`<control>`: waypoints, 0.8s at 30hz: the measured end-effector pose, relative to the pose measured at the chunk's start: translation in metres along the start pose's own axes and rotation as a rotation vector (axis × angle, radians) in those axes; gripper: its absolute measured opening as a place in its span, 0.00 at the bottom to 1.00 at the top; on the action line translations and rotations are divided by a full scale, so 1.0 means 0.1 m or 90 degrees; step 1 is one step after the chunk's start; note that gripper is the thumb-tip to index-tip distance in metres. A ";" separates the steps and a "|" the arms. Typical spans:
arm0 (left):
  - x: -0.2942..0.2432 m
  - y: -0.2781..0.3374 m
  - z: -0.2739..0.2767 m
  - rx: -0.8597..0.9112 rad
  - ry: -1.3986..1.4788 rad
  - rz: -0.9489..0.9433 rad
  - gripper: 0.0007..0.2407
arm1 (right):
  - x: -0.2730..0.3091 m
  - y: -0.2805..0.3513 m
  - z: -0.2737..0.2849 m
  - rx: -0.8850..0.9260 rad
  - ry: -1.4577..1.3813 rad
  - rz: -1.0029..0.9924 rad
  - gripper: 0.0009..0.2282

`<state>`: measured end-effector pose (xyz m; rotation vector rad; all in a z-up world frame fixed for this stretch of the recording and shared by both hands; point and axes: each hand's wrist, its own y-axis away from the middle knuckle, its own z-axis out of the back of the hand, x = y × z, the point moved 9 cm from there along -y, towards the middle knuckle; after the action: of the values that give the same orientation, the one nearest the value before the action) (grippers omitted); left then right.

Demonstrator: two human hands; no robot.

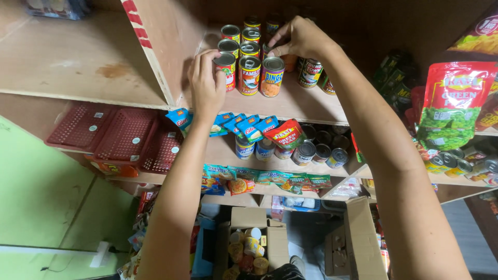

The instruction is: Restocking grocery shelves with canned goods and packaged products from floor-level boxes.

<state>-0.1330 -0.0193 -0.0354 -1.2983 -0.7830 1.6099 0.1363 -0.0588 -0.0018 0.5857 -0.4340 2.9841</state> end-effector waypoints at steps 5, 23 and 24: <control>-0.02 0.00 -0.02 0.000 -0.009 -0.006 0.12 | -0.32 -0.18 0.08 -0.041 -0.042 0.026 0.13; -0.03 -0.06 0.01 0.011 0.012 0.028 0.13 | -1.54 -1.58 -0.44 0.046 0.286 -0.059 0.25; -0.02 -0.05 0.01 0.010 0.011 0.030 0.13 | -1.46 -1.53 -0.42 0.048 0.286 -0.058 0.25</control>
<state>-0.1327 -0.0192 -0.0292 -1.3268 -0.7324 1.6358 0.2746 0.0973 -0.0543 -0.0690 -0.2495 2.9254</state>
